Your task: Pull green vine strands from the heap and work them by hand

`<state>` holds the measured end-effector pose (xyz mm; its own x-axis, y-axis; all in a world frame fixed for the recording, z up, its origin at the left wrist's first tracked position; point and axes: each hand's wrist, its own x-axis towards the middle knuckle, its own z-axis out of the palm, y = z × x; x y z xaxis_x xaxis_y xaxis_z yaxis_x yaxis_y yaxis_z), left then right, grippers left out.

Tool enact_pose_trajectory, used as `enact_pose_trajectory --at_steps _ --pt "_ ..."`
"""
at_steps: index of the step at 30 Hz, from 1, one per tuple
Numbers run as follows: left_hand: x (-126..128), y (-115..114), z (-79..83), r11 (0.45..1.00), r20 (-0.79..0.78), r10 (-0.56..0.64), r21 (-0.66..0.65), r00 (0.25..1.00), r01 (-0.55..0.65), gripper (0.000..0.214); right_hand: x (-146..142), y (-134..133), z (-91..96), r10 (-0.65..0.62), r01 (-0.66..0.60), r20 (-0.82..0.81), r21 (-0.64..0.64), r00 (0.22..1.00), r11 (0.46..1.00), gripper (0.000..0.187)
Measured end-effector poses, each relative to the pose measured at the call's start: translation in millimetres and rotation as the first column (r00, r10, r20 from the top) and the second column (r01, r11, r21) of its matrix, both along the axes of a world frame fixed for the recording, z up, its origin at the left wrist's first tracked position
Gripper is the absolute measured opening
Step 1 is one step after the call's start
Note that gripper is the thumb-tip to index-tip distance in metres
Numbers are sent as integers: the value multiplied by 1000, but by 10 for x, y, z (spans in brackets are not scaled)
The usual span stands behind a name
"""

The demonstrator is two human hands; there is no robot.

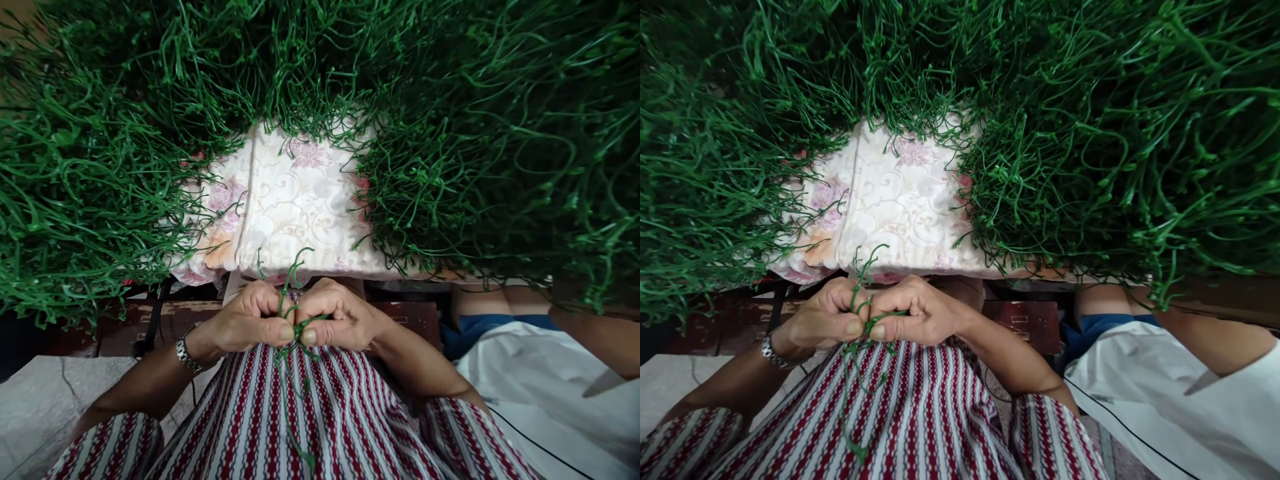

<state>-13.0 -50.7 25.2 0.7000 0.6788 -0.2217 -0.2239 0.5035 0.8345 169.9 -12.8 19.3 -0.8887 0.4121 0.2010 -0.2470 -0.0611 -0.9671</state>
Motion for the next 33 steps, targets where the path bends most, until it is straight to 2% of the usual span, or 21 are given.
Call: enact_pose_trajectory --at_steps 4,9,11,13,15,17,19,21,22,23,26,29,33 --pt "33 -68 -25 997 68 43 -69 997 -38 32 -35 -26 -44 -5 -5 -76 -127 997 992 22" --pt "51 -76 -35 996 104 49 -83 993 -41 29 -52 -52 -47 -6 -8 -85 -166 996 986 25" --pt "21 -40 8 995 177 57 -87 983 -42 29 -21 -71 -51 5 -25 -110 -183 994 983 27" --pt "-27 5 75 990 307 139 -75 941 -122 33 37 -78 -57 13 -45 -170 -185 985 982 32" --pt "-65 44 136 969 328 240 -27 914 -244 33 107 -56 -53 -61 29 -205 -153 977 988 33" --pt "-70 74 154 959 168 259 72 951 -274 27 165 1 -25 -196 194 -154 -28 968 981 28" --pt "-47 103 120 948 9 291 133 957 -290 23 201 75 27 -340 347 -69 200 938 916 24" --pt "-20 140 58 917 -92 385 147 918 -370 24 211 138 86 -438 402 -8 414 899 817 21" --pt "-9 159 27 903 -145 423 153 894 -402 24 205 157 108 -469 412 5 469 883 781 19" --pt "0 177 1 897 -198 438 165 877 -411 24 191 167 121 -478 412 13 487 878 770 17" --pt "22 209 -43 914 -333 396 232 856 -333 28 108 145 97 -460 412 16 419 888 809 12" --pt "48 209 -54 892 -407 424 344 809 -294 30 1 77 10 -513 478 51 296 857 827 12" --pt "75 190 -53 842 -397 514 401 760 -360 26 -91 -17 -128 -512 498 164 118 843 859 32"
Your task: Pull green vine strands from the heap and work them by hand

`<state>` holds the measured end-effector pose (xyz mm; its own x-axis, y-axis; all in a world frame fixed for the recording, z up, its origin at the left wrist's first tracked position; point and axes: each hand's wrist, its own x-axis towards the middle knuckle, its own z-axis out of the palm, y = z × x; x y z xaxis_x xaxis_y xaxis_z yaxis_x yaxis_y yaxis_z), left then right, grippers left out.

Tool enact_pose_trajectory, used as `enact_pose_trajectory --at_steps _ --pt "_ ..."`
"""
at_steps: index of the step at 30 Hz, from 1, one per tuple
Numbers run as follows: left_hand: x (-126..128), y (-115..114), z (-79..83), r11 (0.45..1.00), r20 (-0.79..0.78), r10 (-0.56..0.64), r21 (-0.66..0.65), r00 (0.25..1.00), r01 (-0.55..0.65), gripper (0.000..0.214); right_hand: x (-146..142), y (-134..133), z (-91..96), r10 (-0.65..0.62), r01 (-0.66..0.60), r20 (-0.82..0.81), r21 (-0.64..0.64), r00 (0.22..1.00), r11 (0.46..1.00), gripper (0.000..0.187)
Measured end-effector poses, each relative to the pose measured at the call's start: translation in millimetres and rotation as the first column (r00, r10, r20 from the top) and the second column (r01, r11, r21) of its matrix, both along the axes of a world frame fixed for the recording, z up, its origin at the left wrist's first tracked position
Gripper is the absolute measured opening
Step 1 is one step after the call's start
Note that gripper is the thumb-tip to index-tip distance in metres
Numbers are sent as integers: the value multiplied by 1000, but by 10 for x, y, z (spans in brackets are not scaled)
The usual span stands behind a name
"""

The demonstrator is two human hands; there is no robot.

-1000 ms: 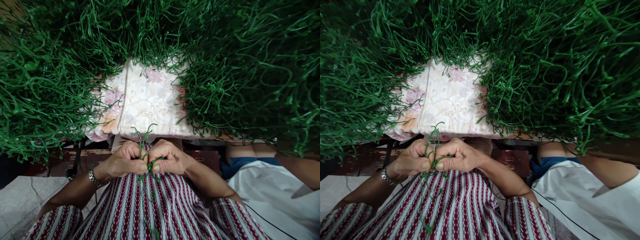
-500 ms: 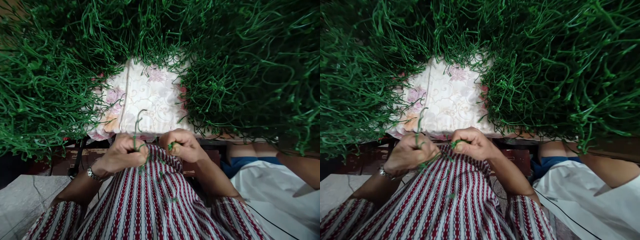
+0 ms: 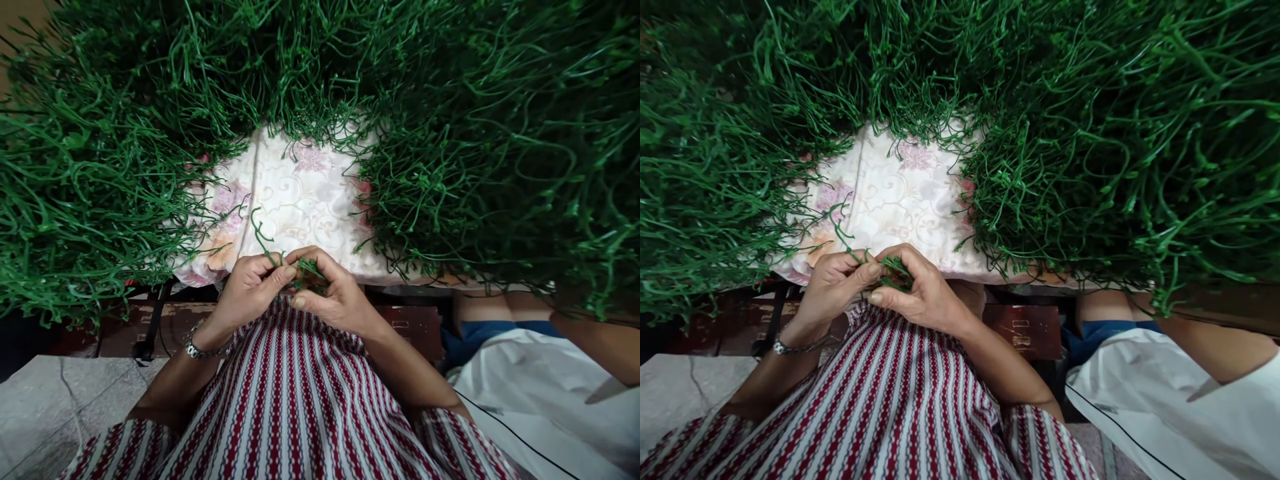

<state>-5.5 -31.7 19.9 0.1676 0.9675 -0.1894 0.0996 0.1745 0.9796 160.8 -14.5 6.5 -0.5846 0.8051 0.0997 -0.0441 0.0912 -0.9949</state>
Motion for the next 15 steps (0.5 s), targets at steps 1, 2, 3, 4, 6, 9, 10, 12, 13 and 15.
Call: enact_pose_trajectory --at_steps 1,2,3,4,6,9,10,12,13,15 --pt "2 -4 1 1000 11 20 1 1000 -20 26 -14 -20 -31 6 -6 2 -54 1000 999 35" --pt "1 -6 1 1000 19 28 1 999 -28 26 -27 -38 -57 9 -9 -4 -102 1000 995 34" --pt "-2 -7 -1 1000 22 26 -2 999 -26 26 -41 -55 -77 2 -4 -19 -139 1000 990 31" --pt "-6 -6 -4 1000 24 18 -8 1000 -18 26 -56 -69 -91 -18 11 -42 -164 999 986 28" --pt "-15 0 -17 999 51 13 -33 999 -11 27 -90 -93 -104 -64 44 -98 -198 993 979 27" --pt "-11 13 -42 997 73 33 -71 997 -28 27 -135 -119 -108 -106 83 -104 -202 989 976 33" --pt "-2 16 -48 996 78 42 -84 996 -35 27 -144 -125 -112 -120 104 -78 -181 990 978 32" --pt "28 18 -53 993 92 63 -105 994 -53 27 -145 -137 -129 -170 170 9 -97 985 981 24" --pt "47 17 -53 992 95 75 -105 993 -65 28 -138 -142 -138 -192 195 60 -52 980 979 21" --pt "88 11 -48 991 83 111 -86 990 -103 27 -109 -153 -146 -188 190 146 2 971 982 21"
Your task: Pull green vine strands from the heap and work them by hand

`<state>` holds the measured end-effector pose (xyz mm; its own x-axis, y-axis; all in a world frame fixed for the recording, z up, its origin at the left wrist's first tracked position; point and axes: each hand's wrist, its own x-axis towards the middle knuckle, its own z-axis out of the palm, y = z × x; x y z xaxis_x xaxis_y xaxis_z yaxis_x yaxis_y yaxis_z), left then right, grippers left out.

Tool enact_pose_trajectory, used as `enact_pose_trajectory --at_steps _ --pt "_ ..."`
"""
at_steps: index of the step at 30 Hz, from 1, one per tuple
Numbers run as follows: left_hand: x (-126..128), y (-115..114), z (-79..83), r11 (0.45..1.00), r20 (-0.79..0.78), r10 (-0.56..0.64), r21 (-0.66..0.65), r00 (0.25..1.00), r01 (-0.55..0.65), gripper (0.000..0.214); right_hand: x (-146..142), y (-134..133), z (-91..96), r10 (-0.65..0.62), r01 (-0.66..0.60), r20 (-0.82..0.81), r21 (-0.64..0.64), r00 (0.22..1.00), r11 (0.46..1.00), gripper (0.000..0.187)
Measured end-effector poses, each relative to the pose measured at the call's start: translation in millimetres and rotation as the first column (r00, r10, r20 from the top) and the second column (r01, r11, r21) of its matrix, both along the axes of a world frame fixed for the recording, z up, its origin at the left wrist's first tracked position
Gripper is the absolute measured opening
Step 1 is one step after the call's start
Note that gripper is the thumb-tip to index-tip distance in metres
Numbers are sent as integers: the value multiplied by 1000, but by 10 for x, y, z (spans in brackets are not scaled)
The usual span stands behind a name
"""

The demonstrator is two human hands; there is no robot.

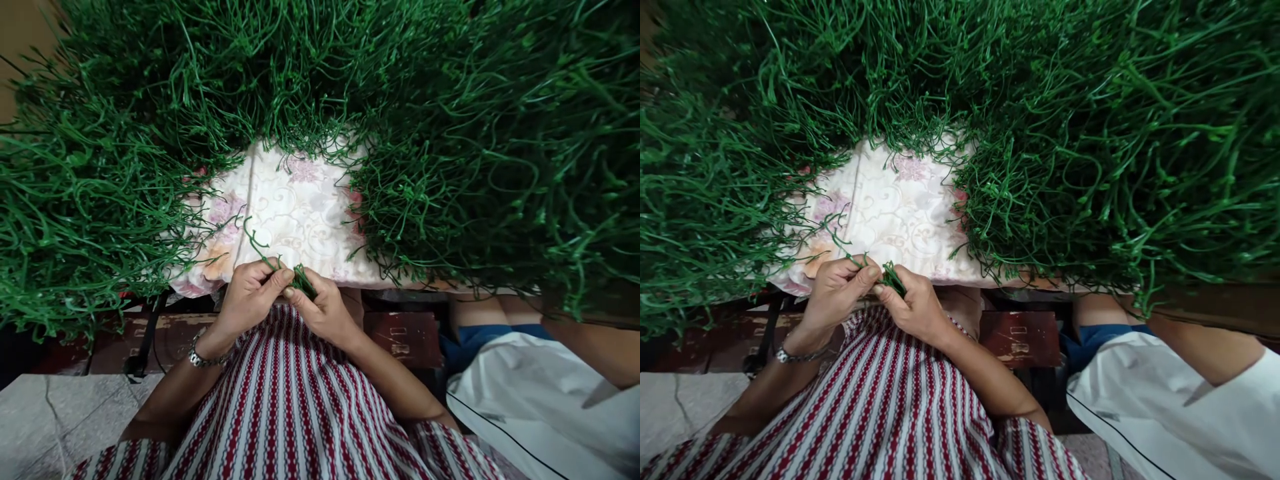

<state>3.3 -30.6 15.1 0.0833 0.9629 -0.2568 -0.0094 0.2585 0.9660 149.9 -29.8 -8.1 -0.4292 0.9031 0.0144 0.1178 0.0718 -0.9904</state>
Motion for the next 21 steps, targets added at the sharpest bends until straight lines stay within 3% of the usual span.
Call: enact_pose_trajectory --at_steps 6,11,15,17,19,20,21 --pt "154 -47 -12 989 64 140 48 988 -143 29 169 -48 124 136 -136 16 18 991 991 33" --pt "334 -89 -48 981 100 167 86 981 -175 32 265 -102 254 144 -144 -10 17 990 989 27" --pt "314 52 -25 974 66 193 109 979 -199 29 256 -234 300 117 -117 -8 -19 993 993 24" --pt "229 204 15 933 49 333 127 942 -337 27 247 -324 329 177 -177 -6 3 984 984 26" --pt "156 347 68 782 178 556 219 812 -583 33 267 -376 378 188 -189 34 39 982 981 27" --pt "138 395 97 765 213 551 257 807 -590 31 299 -375 413 155 -160 75 69 985 985 27" --pt "134 421 128 819 191 465 278 864 -502 26 350 -354 456 91 -105 123 117 988 988 25"
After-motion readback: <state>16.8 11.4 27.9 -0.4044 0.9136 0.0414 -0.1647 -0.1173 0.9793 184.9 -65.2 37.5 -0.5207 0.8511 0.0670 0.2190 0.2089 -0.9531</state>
